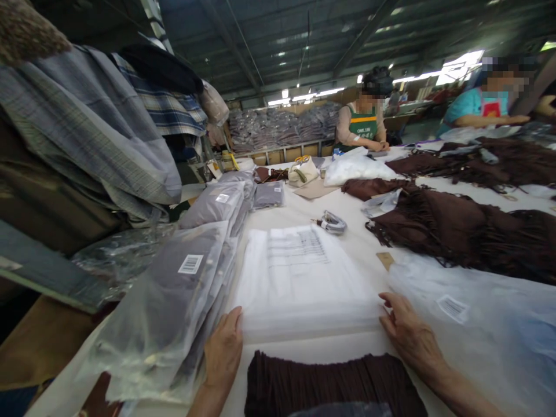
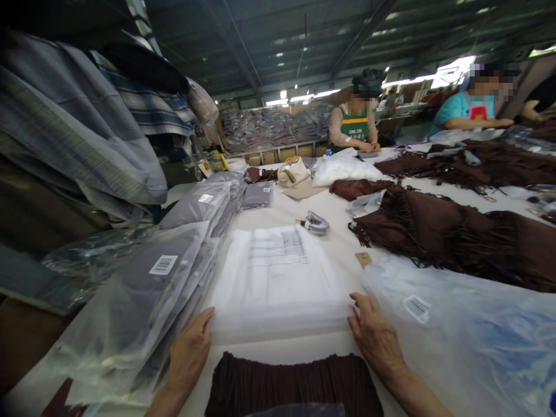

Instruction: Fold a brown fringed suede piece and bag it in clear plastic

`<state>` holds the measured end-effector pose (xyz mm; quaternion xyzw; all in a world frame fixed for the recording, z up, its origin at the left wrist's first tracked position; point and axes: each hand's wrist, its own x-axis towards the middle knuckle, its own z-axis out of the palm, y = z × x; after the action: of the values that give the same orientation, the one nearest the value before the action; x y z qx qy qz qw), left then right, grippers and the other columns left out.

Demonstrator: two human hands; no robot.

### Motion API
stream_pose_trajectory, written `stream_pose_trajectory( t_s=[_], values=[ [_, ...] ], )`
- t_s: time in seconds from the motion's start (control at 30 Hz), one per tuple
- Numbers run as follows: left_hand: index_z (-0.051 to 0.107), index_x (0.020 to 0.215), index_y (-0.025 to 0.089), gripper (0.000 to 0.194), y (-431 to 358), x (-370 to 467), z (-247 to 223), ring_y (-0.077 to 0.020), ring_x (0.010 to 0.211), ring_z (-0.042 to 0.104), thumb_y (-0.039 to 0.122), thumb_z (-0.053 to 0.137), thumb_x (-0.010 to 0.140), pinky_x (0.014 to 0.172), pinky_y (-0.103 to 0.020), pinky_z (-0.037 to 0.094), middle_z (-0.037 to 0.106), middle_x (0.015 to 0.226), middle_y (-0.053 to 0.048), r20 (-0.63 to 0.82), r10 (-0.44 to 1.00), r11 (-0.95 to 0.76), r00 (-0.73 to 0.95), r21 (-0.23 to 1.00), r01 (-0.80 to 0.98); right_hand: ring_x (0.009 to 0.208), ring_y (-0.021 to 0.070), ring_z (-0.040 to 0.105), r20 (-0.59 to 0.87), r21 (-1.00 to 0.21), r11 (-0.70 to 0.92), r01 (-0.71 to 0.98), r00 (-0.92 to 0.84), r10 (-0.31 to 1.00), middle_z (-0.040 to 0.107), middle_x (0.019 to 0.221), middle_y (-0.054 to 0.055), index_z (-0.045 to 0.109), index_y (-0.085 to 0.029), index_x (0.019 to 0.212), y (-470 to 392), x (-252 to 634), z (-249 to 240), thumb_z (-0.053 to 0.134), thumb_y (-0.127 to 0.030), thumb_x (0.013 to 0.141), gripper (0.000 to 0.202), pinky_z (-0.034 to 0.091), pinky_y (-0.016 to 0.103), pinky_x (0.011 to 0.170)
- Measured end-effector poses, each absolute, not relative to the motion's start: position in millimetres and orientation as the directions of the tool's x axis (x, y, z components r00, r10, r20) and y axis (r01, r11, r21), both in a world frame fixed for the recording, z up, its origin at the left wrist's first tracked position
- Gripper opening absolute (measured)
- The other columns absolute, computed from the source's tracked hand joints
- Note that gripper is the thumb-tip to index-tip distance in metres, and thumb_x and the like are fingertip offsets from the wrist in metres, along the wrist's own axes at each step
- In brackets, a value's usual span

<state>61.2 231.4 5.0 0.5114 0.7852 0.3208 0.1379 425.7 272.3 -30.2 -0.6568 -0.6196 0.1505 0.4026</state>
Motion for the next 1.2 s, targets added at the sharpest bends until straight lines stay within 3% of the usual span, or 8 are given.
stream_pose_trajectory(
  t_s=[0.07, 0.17, 0.37, 0.6, 0.73, 0.87, 1.0, 1.2],
  values=[
    [0.057, 0.091, 0.021, 0.018, 225, 65, 1, -0.0202, 0.069, 0.062, 0.024, 0.055, 0.074, 0.059, -0.029, 0.047, 0.063, 0.073, -0.002, -0.007, 0.831, 0.323, -0.556, 0.821, 0.472, 0.055, 0.0193, 0.059, 0.118, -0.83, -0.075, 0.553, 0.305, 0.945, 0.061, 0.078, 0.004, 0.054, -0.021, 0.09, 261, 425, -28, 0.049, -0.033, 0.065, 0.028, 0.048, 0.037, 0.058],
    [0.046, 0.087, 0.019, 0.024, 219, 71, -2, -0.0151, 0.045, 0.054, 0.032, 0.058, 0.07, 0.035, -0.021, 0.033, 0.055, 0.056, 0.004, -0.176, 0.76, 0.383, -0.625, 0.899, 0.213, 0.035, 0.0125, 0.048, -0.067, -0.906, -0.206, 0.37, 0.355, 0.933, 0.06, 0.067, -0.001, 0.05, -0.022, 0.084, 251, 422, -24, 0.054, -0.04, 0.061, 0.03, 0.041, 0.03, 0.038],
    [0.047, 0.073, 0.017, 0.017, 221, 75, 6, -0.0051, 0.03, 0.034, 0.016, 0.063, 0.067, 0.029, -0.013, 0.017, 0.039, 0.04, 0.011, -0.435, 0.709, 0.393, -0.555, 0.897, -0.201, 0.031, 0.0074, 0.039, -0.327, -0.945, -0.316, -0.088, 0.282, 0.902, 0.043, 0.039, -0.009, 0.051, -0.021, 0.068, 250, 413, -16, 0.07, -0.043, 0.05, 0.035, 0.031, 0.019, 0.029],
    [0.05, 0.069, 0.016, 0.02, 224, 79, 8, -0.008, 0.048, 0.057, 0.011, 0.069, 0.067, 0.048, -0.017, 0.048, 0.058, 0.055, 0.003, -0.47, 0.71, 0.333, -0.525, 0.88, -0.338, 0.063, 0.0151, 0.064, -0.43, -0.87, -0.336, -0.36, 0.223, 0.875, 0.065, 0.065, 0.0, 0.058, -0.02, 0.059, 248, 413, -14, 0.086, -0.035, 0.031, 0.042, 0.057, 0.024, 0.061],
    [0.055, 0.073, 0.016, 0.018, 214, 82, 4, -0.0122, 0.06, 0.064, 0.027, 0.07, 0.07, 0.062, -0.021, 0.053, 0.064, 0.061, 0.001, -0.427, 0.751, 0.318, -0.504, 0.903, -0.29, 0.062, 0.0133, 0.063, -0.423, -0.876, -0.342, -0.339, 0.204, 0.883, 0.063, 0.063, -0.001, 0.06, -0.019, 0.059, 238, 414, -10, 0.086, -0.041, 0.036, 0.041, 0.055, 0.021, 0.063],
    [0.061, 0.083, 0.016, 0.044, 195, 81, -1, -0.0207, 0.071, 0.066, 0.058, 0.061, 0.067, 0.071, -0.029, 0.053, 0.068, 0.066, -0.002, -0.276, 0.847, 0.373, -0.454, 0.918, 0.137, 0.065, 0.0161, 0.062, -0.292, -0.95, -0.306, 0.067, 0.163, 0.942, 0.064, 0.063, 0.0, 0.061, -0.02, 0.064, 224, 418, -4, 0.069, -0.059, 0.058, 0.041, 0.051, 0.024, 0.063],
    [0.065, 0.086, 0.017, 0.052, 178, 81, -2, -0.0199, 0.068, 0.063, 0.064, 0.054, 0.068, 0.065, -0.026, 0.05, 0.067, 0.068, 0.0, -0.236, 0.843, 0.442, -0.483, 0.815, 0.375, 0.065, 0.0185, 0.06, -0.22, -0.877, -0.296, 0.379, 0.231, 0.948, 0.064, 0.064, 0.001, 0.061, -0.022, 0.067, 212, 422, -4, 0.052, -0.066, 0.066, 0.045, 0.047, 0.027, 0.062],
    [0.067, 0.086, 0.016, 0.049, 155, 83, -8, -0.0206, 0.065, 0.063, 0.06, 0.059, 0.066, 0.059, -0.026, 0.051, 0.067, 0.066, -0.001, -0.359, 0.73, 0.552, -0.582, 0.811, 0.192, 0.059, 0.0175, 0.057, -0.439, -0.861, -0.482, 0.163, 0.24, 0.866, 0.062, 0.063, 0.001, 0.057, -0.022, 0.068, 191, 423, -11, 0.055, -0.066, 0.067, 0.045, 0.046, 0.026, 0.055]
  ],
)
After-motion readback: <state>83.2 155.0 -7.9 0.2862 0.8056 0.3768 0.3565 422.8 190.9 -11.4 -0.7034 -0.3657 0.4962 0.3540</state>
